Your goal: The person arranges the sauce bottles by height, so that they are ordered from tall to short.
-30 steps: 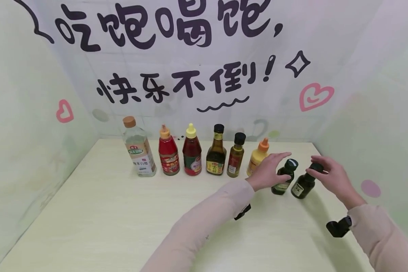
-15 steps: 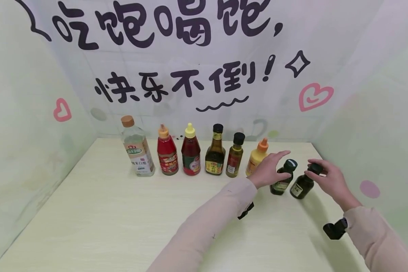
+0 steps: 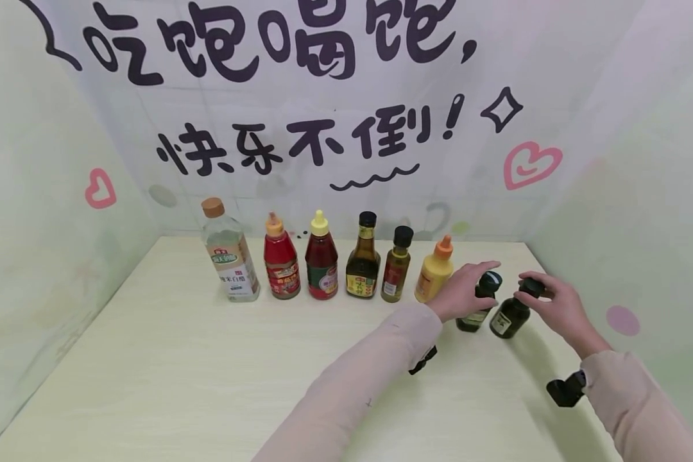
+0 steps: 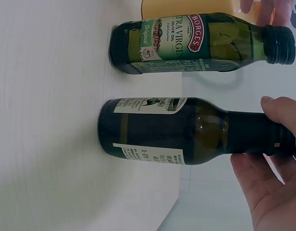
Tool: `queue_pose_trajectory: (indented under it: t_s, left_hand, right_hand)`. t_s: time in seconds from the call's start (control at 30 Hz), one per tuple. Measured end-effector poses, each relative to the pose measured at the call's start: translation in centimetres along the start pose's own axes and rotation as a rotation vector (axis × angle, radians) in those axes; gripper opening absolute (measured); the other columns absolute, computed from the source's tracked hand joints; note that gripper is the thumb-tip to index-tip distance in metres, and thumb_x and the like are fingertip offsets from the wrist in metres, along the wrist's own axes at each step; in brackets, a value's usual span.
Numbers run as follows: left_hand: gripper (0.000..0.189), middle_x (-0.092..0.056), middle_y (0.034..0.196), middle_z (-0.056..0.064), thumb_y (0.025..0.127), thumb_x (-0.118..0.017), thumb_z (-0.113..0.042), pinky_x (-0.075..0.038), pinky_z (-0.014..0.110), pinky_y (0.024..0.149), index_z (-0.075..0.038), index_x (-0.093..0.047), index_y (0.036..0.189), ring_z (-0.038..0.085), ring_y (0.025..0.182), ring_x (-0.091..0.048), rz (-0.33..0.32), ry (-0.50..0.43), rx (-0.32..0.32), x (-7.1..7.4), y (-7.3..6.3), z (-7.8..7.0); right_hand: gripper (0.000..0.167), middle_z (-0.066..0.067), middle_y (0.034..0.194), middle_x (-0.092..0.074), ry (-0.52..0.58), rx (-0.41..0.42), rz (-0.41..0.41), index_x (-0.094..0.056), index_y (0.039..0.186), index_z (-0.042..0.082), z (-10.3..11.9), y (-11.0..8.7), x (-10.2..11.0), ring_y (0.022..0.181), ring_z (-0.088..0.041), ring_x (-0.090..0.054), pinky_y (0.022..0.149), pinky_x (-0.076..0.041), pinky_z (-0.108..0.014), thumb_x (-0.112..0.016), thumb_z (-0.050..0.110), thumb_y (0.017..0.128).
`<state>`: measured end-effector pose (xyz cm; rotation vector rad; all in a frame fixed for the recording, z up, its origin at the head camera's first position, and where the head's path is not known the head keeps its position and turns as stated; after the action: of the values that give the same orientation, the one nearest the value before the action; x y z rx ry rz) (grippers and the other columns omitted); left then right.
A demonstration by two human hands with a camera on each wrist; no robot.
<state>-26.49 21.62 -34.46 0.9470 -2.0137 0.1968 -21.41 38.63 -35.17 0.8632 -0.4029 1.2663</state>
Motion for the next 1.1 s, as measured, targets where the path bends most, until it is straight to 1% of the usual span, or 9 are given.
queue_pose_trajectory:
  t_s: [0.23, 0.3, 0.4, 0.47, 0.53, 0.73, 0.83, 0.97, 1.1]
  left_hand:
    - [0.062, -0.047, 0.124, -0.008, 0.081, -0.065, -0.028, -0.035, 0.013, 0.087, -0.025, -0.036, 0.135, 0.004, 0.111, -0.042, 0.011, -0.006, 0.037, -0.5, 0.3, -0.2]
    - [0.06, -0.048, 0.122, -0.008, 0.081, -0.065, -0.028, -0.036, 0.013, 0.085, -0.026, -0.037, 0.134, 0.003, 0.108, -0.044, 0.009, -0.008, 0.055, -0.6, 0.4, 0.0]
    - [0.056, -0.05, 0.118, -0.006, 0.081, -0.065, -0.027, -0.037, 0.012, 0.082, -0.025, -0.041, 0.132, 0.003, 0.103, -0.046, -0.001, -0.025, 0.067, -0.8, 0.4, 0.2]
    - [0.053, -0.051, 0.116, -0.006, 0.081, -0.065, -0.026, -0.038, 0.012, 0.079, -0.025, -0.043, 0.13, 0.003, 0.1, -0.047, -0.013, -0.034, 0.068, -0.8, 0.4, 0.4]
    - [0.051, -0.052, 0.115, -0.006, 0.081, -0.065, -0.025, -0.038, 0.011, 0.078, -0.025, -0.045, 0.128, 0.003, 0.098, -0.048, -0.024, -0.048, 0.069, -0.9, 0.4, 0.6]
    - [0.052, -0.052, 0.118, -0.007, 0.082, -0.064, -0.022, -0.04, 0.014, 0.08, -0.027, -0.043, 0.129, 0.003, 0.101, -0.049, -0.063, -0.066, 0.082, -1.3, 0.2, 0.8]
    - [0.054, -0.052, 0.118, -0.007, 0.081, -0.065, -0.021, -0.04, 0.016, 0.081, -0.028, -0.042, 0.129, 0.004, 0.102, -0.049, -0.095, -0.064, 0.09, -1.8, 0.2, 0.9]
    - [0.055, -0.053, 0.114, -0.007, 0.08, -0.066, -0.019, -0.042, 0.018, 0.078, -0.03, -0.043, 0.128, 0.004, 0.099, -0.051, -0.135, -0.049, 0.104, -2.2, 0.1, 0.9]
    - [0.053, -0.055, 0.111, -0.007, 0.079, -0.067, -0.018, -0.043, 0.018, 0.075, -0.031, -0.044, 0.125, 0.004, 0.096, -0.052, -0.163, -0.043, 0.107, -2.5, 0.1, 0.7]
  right_hand:
    - [0.035, 0.016, 0.098, -0.051, 0.006, -0.006, -0.007, -0.054, 0.112, 0.0, 0.1, -0.1, 0.0, 0.078, 0.019, -0.042, 0.057, -0.042, -0.011, -0.064, 0.014, 0.082]
    - [0.034, 0.018, 0.097, -0.051, 0.018, -0.004, -0.01, -0.054, 0.111, 0.0, 0.2, -0.1, -0.2, 0.078, 0.019, -0.043, 0.057, -0.042, -0.011, -0.064, 0.014, 0.082]
    - [0.032, 0.024, 0.094, -0.049, 0.037, 0.001, -0.018, -0.055, 0.11, 0.002, 0.2, 0.0, -0.4, 0.078, 0.018, -0.044, 0.058, -0.042, -0.01, -0.065, 0.013, 0.081]
    - [0.031, 0.028, 0.093, -0.048, 0.044, 0.004, -0.021, -0.056, 0.109, 0.003, 0.1, 0.0, -0.4, 0.078, 0.017, -0.045, 0.058, -0.042, -0.01, -0.065, 0.012, 0.081]
    - [0.031, 0.028, 0.092, -0.048, 0.042, 0.004, -0.021, -0.056, 0.109, 0.003, 0.1, 0.1, -0.5, 0.078, 0.017, -0.045, 0.058, -0.042, -0.01, -0.065, 0.012, 0.081]
    - [0.032, 0.027, 0.094, -0.047, 0.03, 0.0, -0.013, -0.055, 0.11, 0.002, 0.3, 0.2, -0.4, 0.078, 0.017, -0.044, 0.057, -0.042, -0.012, -0.065, 0.013, 0.081]
    - [0.033, 0.023, 0.096, -0.049, 0.03, 0.0, -0.011, -0.055, 0.111, 0.002, 0.2, 0.2, -0.3, 0.079, 0.017, -0.044, 0.057, -0.043, -0.013, -0.064, 0.013, 0.081]
    - [0.034, 0.017, 0.099, -0.052, 0.03, -0.002, -0.007, -0.055, 0.112, 0.003, 0.0, 0.1, -0.3, 0.079, 0.017, -0.044, 0.057, -0.043, -0.013, -0.064, 0.013, 0.081]
    - [0.034, 0.019, 0.098, -0.051, 0.034, -0.003, -0.01, -0.055, 0.112, 0.003, -0.2, 0.0, -0.2, 0.079, 0.016, -0.045, 0.057, -0.044, -0.013, -0.064, 0.012, 0.081]
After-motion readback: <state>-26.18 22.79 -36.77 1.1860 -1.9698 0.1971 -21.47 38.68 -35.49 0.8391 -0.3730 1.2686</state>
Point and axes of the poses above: each hand's wrist, its own y-axis towards the middle knuckle, its own x-axis out of the back of the hand, z = x × y, the point moved 4 cm from there along y, towards the middle knuckle
